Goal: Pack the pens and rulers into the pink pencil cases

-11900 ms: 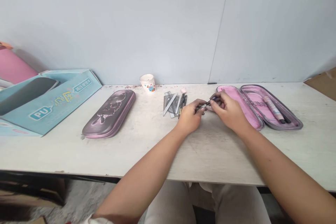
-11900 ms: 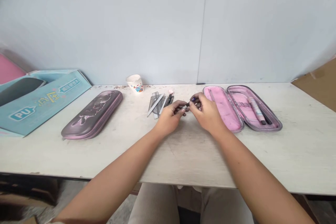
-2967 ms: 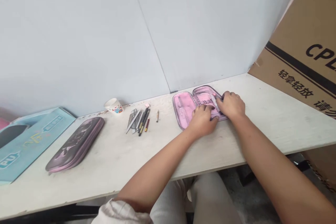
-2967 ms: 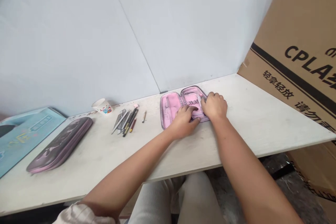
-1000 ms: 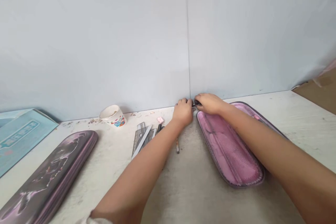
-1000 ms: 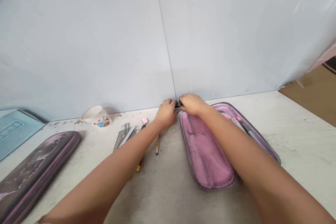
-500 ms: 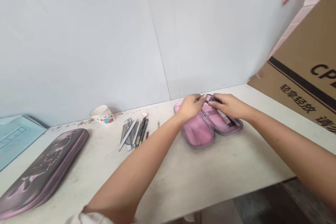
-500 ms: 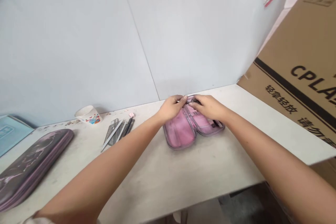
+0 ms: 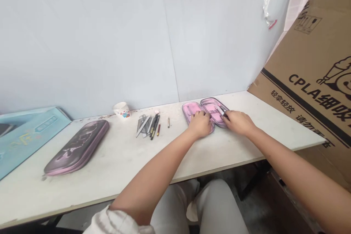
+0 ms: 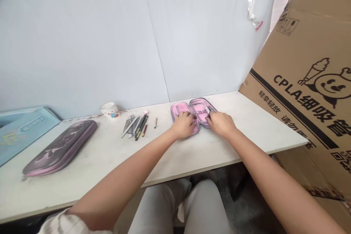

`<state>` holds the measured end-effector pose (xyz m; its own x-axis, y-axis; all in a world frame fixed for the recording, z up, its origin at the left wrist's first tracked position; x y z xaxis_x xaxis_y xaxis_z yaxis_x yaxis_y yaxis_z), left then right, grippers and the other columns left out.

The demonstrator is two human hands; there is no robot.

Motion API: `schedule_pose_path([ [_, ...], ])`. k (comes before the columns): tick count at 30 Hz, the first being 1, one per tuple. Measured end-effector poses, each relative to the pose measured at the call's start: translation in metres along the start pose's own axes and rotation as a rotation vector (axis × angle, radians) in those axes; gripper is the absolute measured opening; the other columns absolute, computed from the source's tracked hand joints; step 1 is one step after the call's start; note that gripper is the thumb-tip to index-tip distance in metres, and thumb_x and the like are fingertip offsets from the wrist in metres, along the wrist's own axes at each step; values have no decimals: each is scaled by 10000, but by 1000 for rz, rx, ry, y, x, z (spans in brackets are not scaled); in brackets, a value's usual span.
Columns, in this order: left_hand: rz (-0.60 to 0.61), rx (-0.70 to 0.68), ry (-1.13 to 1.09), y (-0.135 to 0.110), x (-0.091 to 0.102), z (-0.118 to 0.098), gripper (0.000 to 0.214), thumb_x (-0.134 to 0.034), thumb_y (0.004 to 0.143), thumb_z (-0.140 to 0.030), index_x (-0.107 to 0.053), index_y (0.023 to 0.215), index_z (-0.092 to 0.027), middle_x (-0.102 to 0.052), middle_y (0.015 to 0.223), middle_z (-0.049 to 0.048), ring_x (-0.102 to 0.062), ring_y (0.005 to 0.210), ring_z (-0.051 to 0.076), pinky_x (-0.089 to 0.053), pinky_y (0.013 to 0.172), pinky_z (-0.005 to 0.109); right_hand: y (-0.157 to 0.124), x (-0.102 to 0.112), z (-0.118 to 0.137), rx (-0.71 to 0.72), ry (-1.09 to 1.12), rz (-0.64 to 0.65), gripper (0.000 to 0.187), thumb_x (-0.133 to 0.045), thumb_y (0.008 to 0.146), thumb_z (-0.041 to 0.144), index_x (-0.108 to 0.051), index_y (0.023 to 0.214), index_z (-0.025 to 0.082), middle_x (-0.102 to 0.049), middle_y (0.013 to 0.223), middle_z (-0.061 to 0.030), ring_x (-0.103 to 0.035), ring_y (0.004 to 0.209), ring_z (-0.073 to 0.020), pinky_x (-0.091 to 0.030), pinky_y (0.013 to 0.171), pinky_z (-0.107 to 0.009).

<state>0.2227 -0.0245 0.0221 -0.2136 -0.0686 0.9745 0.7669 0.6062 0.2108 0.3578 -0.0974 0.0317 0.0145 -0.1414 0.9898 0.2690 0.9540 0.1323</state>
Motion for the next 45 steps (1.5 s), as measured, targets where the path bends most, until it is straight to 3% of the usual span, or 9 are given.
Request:
schedule_pose_path([
  [6,-33,95,-44,-45,10,41,324,-358,865,-320,-527,1116,-204,-525,1142,114,-446,1109,284,-378,894,458,-3,4,43,95,1,-85,368,-316,880,369,-612,950,160,-661,978,-136,-617,859,-239,-397,664,-311],
  [13,-139,304,-121,-97,26,126,320,-348,853,-214,-542,1107,-190,-530,1150,109,-448,1112,257,-375,914,409,8,-5,124,247,14,-129,332,-311,888,301,-603,950,155,-654,975,-120,-605,850,-217,-380,645,-294],
  [17,-191,416,-138,-118,21,167,327,-332,848,-184,-555,1088,-200,-535,1137,107,-459,1094,260,-373,907,420,17,-16,176,336,38,-100,315,-323,889,292,-600,971,166,-630,995,-111,-581,873,-212,-383,659,-295],
  [24,-252,437,-147,-125,17,186,302,-333,850,-187,-575,1027,-224,-557,1082,91,-458,1078,260,-329,932,453,31,-45,243,333,21,-163,405,-412,837,432,-668,897,125,-600,986,-150,-464,1031,-274,-362,822,-357],
  [30,-304,403,-324,-122,15,187,253,-381,843,-204,-565,1015,-174,-575,1080,107,-481,1066,255,-346,929,427,40,-53,253,295,16,-176,330,-419,826,353,-662,807,130,-610,930,-148,-488,950,-264,-351,796,-371],
  [34,-388,493,-858,-120,10,195,341,-449,830,-272,-475,1144,-143,-621,937,78,-572,865,167,-436,805,305,37,-44,246,408,196,-289,223,-429,827,303,-590,768,162,-610,858,-85,-508,875,-217,-352,768,-318],
  [38,-357,394,-1231,-120,16,191,227,-473,811,-340,-582,893,-158,-593,750,9,-533,666,99,-432,655,224,25,-37,239,518,238,-324,166,-434,835,275,-552,784,170,-608,785,-59,-519,804,-199,-348,728,-295],
  [41,-378,357,-1341,-125,20,180,167,-505,774,-295,-585,763,-149,-560,691,-10,-504,631,77,-415,640,203,16,-35,231,531,256,-321,175,-430,853,283,-560,871,166,-615,808,-54,-524,791,-193,-347,716,-288],
  [45,-347,407,-1350,-124,18,174,252,-499,785,-364,-608,804,-138,-581,713,15,-523,647,87,-422,644,211,12,-34,216,577,240,-367,228,-379,890,270,-577,925,163,-634,881,-67,-517,859,-208,-324,787,-315],
])
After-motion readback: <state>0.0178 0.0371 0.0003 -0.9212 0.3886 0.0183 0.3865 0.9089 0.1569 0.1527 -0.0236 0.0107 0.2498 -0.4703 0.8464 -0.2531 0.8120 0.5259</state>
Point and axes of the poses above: each hand's wrist, its own y-axis towards the middle knuckle, its own x-axis out of the back of the hand, z = x × y, the point moved 3 cm from there along y, towards the middle knuckle
